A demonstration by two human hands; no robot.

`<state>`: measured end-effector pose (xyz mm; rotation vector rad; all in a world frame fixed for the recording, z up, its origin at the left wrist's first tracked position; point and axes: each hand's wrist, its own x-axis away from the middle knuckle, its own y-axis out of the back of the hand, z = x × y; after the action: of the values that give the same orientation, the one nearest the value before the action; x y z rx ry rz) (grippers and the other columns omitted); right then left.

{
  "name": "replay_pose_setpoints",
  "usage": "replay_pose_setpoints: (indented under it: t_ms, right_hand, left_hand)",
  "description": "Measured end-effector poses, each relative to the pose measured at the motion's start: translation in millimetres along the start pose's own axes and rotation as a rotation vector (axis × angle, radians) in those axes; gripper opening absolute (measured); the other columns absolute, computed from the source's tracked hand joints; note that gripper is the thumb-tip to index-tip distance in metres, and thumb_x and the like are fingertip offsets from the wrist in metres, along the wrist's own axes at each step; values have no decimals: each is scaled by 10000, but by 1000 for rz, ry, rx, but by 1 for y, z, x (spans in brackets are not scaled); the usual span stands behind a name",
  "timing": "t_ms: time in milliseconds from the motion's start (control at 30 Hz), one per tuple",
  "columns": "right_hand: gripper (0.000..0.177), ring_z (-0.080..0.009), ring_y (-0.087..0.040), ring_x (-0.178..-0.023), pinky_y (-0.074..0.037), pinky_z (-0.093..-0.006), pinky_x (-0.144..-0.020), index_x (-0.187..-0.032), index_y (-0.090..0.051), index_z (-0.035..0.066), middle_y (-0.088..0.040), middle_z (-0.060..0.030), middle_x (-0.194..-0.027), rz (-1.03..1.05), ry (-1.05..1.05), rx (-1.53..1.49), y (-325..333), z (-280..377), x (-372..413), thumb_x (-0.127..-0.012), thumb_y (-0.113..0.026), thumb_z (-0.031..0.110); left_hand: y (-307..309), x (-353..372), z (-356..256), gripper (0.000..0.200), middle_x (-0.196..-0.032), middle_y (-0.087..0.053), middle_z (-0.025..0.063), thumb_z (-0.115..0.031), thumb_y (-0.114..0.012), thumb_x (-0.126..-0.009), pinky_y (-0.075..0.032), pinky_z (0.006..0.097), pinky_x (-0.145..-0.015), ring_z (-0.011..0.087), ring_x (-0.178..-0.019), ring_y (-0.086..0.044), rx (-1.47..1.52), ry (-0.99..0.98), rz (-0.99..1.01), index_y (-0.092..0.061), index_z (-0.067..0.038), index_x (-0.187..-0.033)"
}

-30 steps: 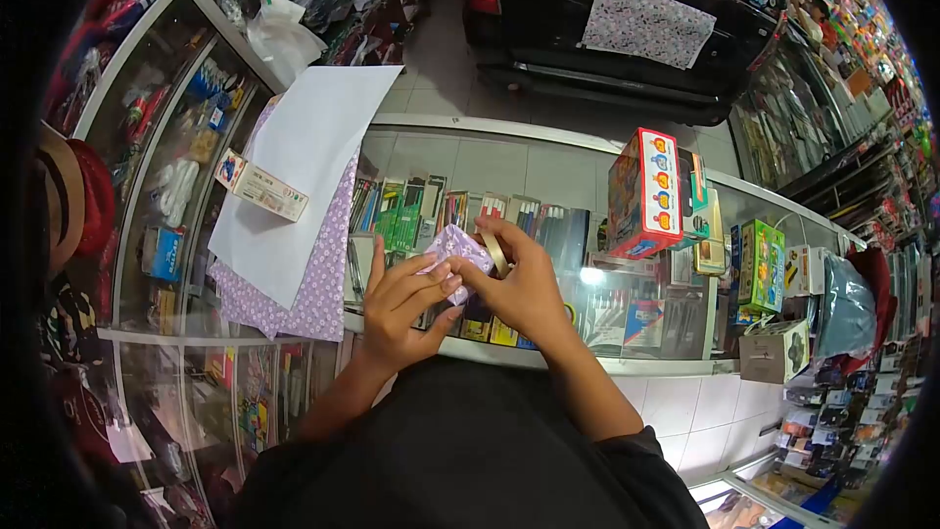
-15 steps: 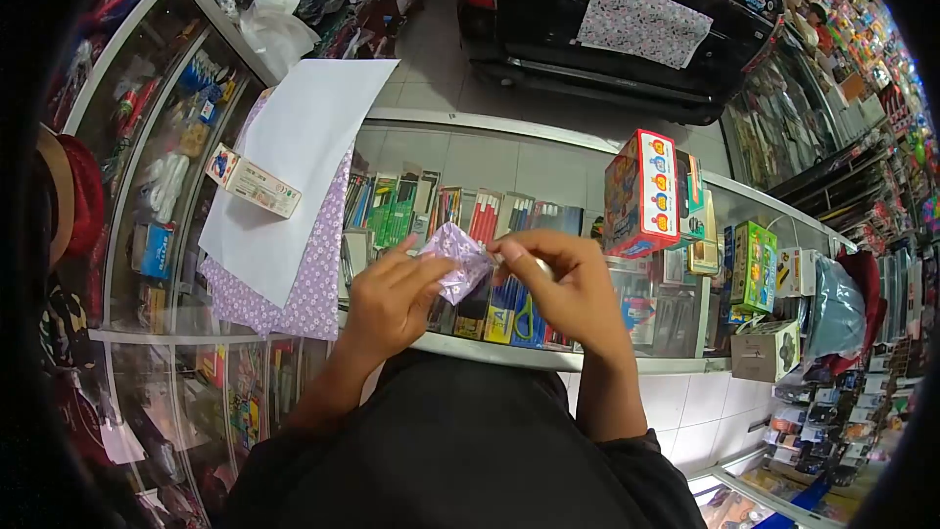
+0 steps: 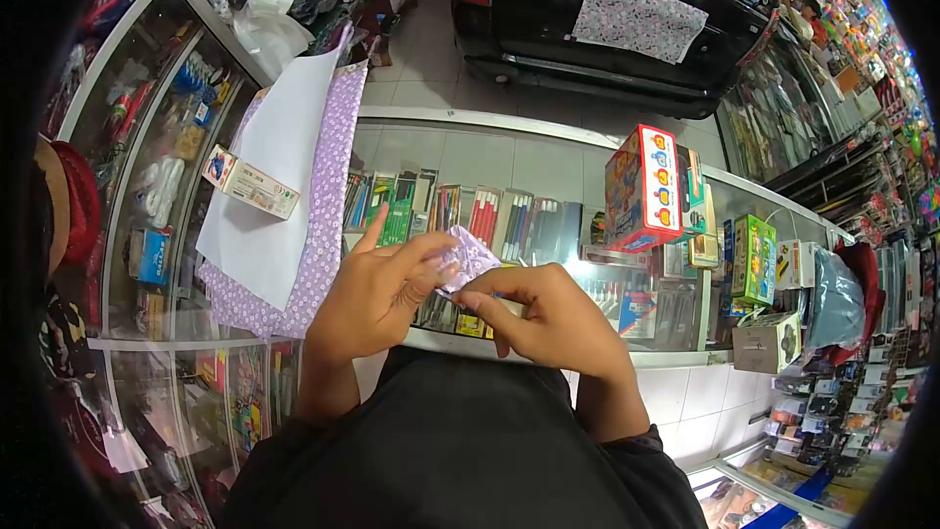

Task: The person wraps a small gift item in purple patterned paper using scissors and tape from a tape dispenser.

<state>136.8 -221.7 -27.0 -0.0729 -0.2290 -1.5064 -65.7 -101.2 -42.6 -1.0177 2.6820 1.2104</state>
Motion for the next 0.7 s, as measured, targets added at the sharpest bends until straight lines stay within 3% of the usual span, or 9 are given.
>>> replay_pose_setpoints:
  t_ms: [167,267,400,500,567,700]
  right_hand:
    - [237,-106,-639,-545,-478,-265,-504,-1051,-733,-66,-660,-55,-719,-55,-130,-6,-5,-6,-4,-1017,-634,146]
    - [238,-115,-646,-540,-486,-269,-509,-1045,-730,-76,-660,-60,-703,-67,-188,61,-3,-5,-6,-1000,-625,133]
    - [243,-123,-661,-544,-495,-272,-514,-1043,-733,-78,-667,-72,-698,-70,-234,106,-4,-5,-7,-986,-618,128]
    - [304,-137,-660,-511,-495,-277,-509,-1002,-754,-67,-668,-87,-644,-94,-189,81,-5,-14,-10,-1000,-641,216]
    - [399,-143,-659,-481,-497,-287,-503,-905,-783,-40,-654,-95,-562,-135,-252,128,-6,-14,-13,-1006,-657,325]
    - [480,-150,-654,-452,-501,-289,-495,-816,-796,-14,-623,-96,-488,-214,-270,302,-8,-11,-18,-994,-671,414]
  left_hand:
    - [2,-4,1,188,-789,-730,148,-252,-589,-1021,-289,615,-1191,366,-794,-711,-73,46,95,-664,-89,-1076]
    - [-2,-4,1,121,-768,-737,117,-207,-652,-972,-300,601,-1193,325,-761,-716,-65,0,32,-673,-89,-979]
    - [-8,-5,1,93,-731,-741,72,-184,-693,-934,-305,573,-1204,291,-750,-720,-64,60,13,-681,-94,-951]
    - [-12,-6,4,102,-717,-751,57,-172,-725,-913,-376,544,-1140,257,-763,-734,-81,77,-17,-698,-73,-918]
    - [-15,-7,3,105,-699,-748,52,-163,-732,-905,-447,458,-1022,242,-691,-712,-86,69,-65,-699,-67,-884]
    - [-14,-10,1,110,-693,-748,50,-164,-740,-899,-450,397,-909,229,-644,-692,-94,58,-59,-700,-68,-863]
